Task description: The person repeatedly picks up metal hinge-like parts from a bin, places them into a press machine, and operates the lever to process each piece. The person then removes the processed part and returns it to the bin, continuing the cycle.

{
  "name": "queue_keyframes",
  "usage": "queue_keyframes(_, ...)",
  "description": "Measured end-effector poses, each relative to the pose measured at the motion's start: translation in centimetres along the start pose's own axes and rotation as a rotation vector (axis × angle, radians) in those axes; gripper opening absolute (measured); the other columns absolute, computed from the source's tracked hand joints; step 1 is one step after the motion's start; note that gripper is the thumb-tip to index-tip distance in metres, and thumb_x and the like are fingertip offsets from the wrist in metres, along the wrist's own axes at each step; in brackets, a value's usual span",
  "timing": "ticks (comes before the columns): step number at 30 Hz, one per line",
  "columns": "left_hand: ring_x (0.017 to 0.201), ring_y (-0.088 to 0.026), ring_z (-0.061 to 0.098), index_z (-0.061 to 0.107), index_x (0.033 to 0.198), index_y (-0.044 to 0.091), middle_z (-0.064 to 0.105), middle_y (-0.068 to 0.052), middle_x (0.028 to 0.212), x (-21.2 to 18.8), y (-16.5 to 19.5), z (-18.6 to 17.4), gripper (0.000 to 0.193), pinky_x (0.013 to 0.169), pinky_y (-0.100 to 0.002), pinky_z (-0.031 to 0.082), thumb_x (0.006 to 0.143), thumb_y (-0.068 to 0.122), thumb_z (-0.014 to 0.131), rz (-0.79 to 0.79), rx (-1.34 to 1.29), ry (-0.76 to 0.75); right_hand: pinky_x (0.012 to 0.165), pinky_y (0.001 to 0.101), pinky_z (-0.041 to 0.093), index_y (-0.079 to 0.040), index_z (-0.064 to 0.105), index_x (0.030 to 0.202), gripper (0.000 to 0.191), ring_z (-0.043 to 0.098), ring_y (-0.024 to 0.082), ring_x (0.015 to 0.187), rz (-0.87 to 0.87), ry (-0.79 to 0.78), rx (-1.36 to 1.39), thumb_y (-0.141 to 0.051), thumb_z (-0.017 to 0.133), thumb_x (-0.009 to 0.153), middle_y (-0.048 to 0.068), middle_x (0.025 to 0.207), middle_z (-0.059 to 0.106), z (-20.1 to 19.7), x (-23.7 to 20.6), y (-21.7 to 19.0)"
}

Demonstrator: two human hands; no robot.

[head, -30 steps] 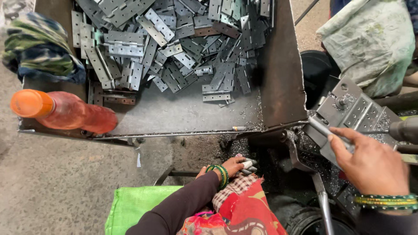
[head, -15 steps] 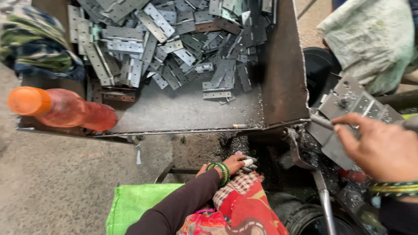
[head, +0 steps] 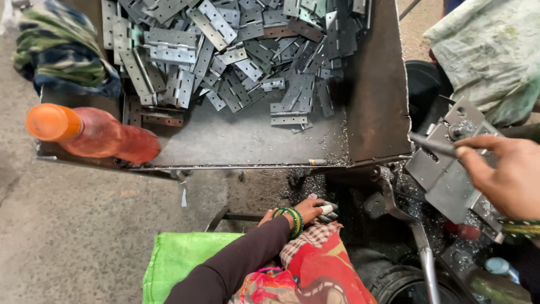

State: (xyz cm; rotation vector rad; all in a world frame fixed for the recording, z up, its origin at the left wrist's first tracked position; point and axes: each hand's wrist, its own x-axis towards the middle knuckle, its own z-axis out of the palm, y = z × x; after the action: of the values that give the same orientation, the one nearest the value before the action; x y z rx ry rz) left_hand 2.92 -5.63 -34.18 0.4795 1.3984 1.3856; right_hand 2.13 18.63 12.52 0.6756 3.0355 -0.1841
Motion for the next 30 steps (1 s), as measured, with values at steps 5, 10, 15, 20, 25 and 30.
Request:
queue_keyframes(5,0.086,-0.015,0.063,0.065,0.132,0.006,0.071,-0.008,0.104,-0.8,2.1,0.7,0.043,0.071,-0.032,0.05,0.093,0.021,0.057,-0.244,-0.164,-0.022,0.039,0.0317,0.041,-0.031,0.075,0.131,0.038,0.051,0.015,0.036,-0.025,0.138,-0.495,-0.049,0.055,0.104,0.002,0.049,0.056,0.4,-2.8,-1.0)
queue_keyframes(10,0.087,-0.012,0.062,0.068,0.131,0.005,0.073,-0.008,0.103,-1.4,3.5,0.0,0.04,0.078,-0.028,0.05,0.097,0.026,0.062,-0.131,-0.014,-0.016,0.038,0.0314,0.042,-0.035,0.077,0.127,0.035,0.056,0.018,0.038,0.015,-0.065,-0.527,-0.05,0.06,0.1,0.001,0.045,0.062,1.6,-2.6,-2.0)
queue_keyframes(15,0.086,-0.016,0.061,0.063,0.133,0.008,0.072,-0.008,0.105,-1.4,3.2,0.2,0.043,0.078,-0.031,0.05,0.095,0.029,0.066,-0.214,-0.009,0.027,0.034,0.035,0.041,-0.027,0.073,0.132,0.035,0.058,0.019,0.037,0.128,-0.017,-0.049,-0.044,0.057,0.106,0.002,0.059,0.061,0.5,-2.2,0.2)
queue_keyframes(20,0.09,-0.016,0.065,0.068,0.131,0.009,0.075,-0.009,0.104,-1.1,2.4,0.3,0.042,0.082,-0.032,0.052,0.093,0.027,0.061,-0.143,0.034,-0.009,0.041,0.031,0.037,-0.032,0.075,0.136,0.04,0.052,0.016,0.038,0.009,-0.005,-0.363,-0.047,0.063,0.102,0.001,0.043,0.059,1.9,-3.6,-0.3)
queue_keyframes(25,0.097,-0.017,0.067,0.069,0.129,0.005,0.075,-0.01,0.109,-0.9,1.7,0.0,0.041,0.088,-0.031,0.052,0.095,0.027,0.064,-0.093,0.029,0.0,0.036,0.0307,0.039,-0.033,0.075,0.127,0.032,0.052,0.013,0.032,-0.019,-0.074,-0.508,-0.046,0.059,0.104,0.0,0.043,0.056,1.2,-1.4,-1.2)
queue_keyframes(30,0.099,-0.017,0.068,0.069,0.13,0.006,0.076,-0.009,0.112,-0.7,1.3,0.5,0.044,0.088,-0.032,0.053,0.092,0.026,0.061,-0.085,-0.143,-0.054,0.045,0.0333,0.039,-0.028,0.074,0.136,0.033,0.05,0.015,0.036,-0.005,0.128,-0.281,-0.044,0.058,0.113,0.003,0.046,0.054,-0.2,-3.1,-2.6)
